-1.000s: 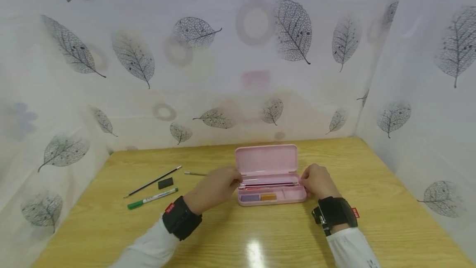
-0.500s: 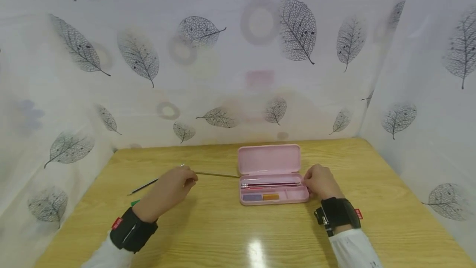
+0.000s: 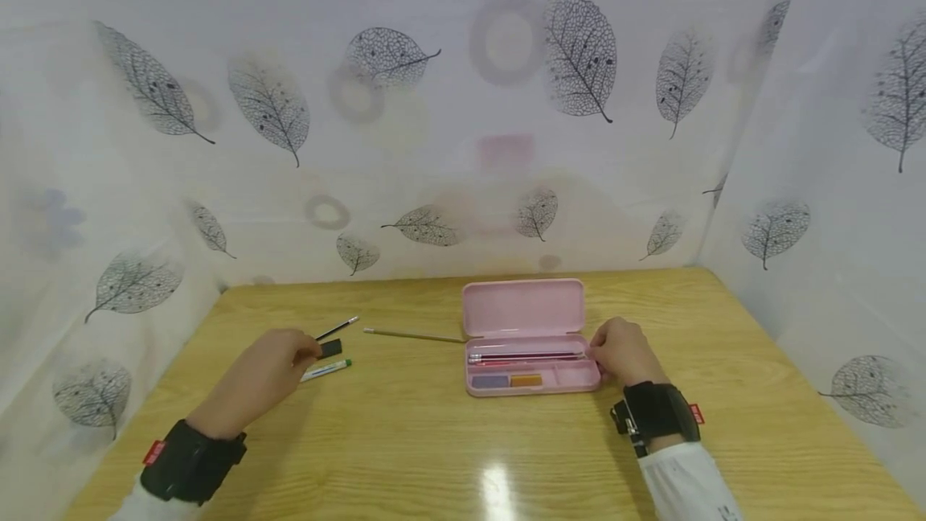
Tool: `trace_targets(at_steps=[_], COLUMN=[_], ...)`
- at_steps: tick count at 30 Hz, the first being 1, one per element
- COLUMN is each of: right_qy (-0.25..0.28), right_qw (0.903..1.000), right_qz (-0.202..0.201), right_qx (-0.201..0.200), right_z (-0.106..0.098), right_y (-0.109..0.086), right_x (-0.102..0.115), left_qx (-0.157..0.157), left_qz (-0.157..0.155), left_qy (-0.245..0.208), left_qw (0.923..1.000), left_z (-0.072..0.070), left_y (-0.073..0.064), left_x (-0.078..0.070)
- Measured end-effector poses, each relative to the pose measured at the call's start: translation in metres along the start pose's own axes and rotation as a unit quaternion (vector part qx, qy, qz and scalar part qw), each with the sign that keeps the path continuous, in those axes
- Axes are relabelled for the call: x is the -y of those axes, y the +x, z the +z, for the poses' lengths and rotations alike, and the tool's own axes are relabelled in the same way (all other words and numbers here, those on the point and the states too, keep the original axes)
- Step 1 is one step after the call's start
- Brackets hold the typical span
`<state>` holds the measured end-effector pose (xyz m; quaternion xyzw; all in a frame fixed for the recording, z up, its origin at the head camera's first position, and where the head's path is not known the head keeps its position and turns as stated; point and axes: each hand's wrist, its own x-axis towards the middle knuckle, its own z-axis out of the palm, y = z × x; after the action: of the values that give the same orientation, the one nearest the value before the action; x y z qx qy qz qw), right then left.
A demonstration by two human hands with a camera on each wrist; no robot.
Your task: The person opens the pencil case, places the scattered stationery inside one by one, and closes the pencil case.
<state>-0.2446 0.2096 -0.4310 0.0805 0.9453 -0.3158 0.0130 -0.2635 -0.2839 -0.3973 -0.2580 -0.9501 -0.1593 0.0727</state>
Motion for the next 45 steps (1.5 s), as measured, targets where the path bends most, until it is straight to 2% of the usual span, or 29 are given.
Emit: trace_targets(at_steps=[12,20,26,37,45], right_qy=[0.010,0.005,0.005,-0.001,-0.002], right_qw=[0.9999,1.0000,1.0000,1.0000,0.9997], right_qz=[0.010,-0.001,-0.002,0.009,0.023], right_qx=[0.008,0.002,-0.002,0.000,0.006], right_z=[-0.002,-0.003,-0.002,-0.001,0.000], right_y=[-0.002,-0.001,0.000,0.000,0.000], right_x=[0.002,0.002,0.001,0.002,0.002], left_qx=[0.035,0.061,0.084,0.067,0.066], left_qz=[-0.010,-0.030,-0.053,-0.061,-0.060], left_qy=[0.006,-0.006,0.002,0.036,0.028], left_qw=[0.9993,0.9977,0.9951,0.9952,0.9956], left_z=[0.009,0.019,0.025,0.035,0.039], left_y=[-0.002,0.001,0.003,0.004,0.002], left_x=[0.018,0.022,0.021,0.024,0.024])
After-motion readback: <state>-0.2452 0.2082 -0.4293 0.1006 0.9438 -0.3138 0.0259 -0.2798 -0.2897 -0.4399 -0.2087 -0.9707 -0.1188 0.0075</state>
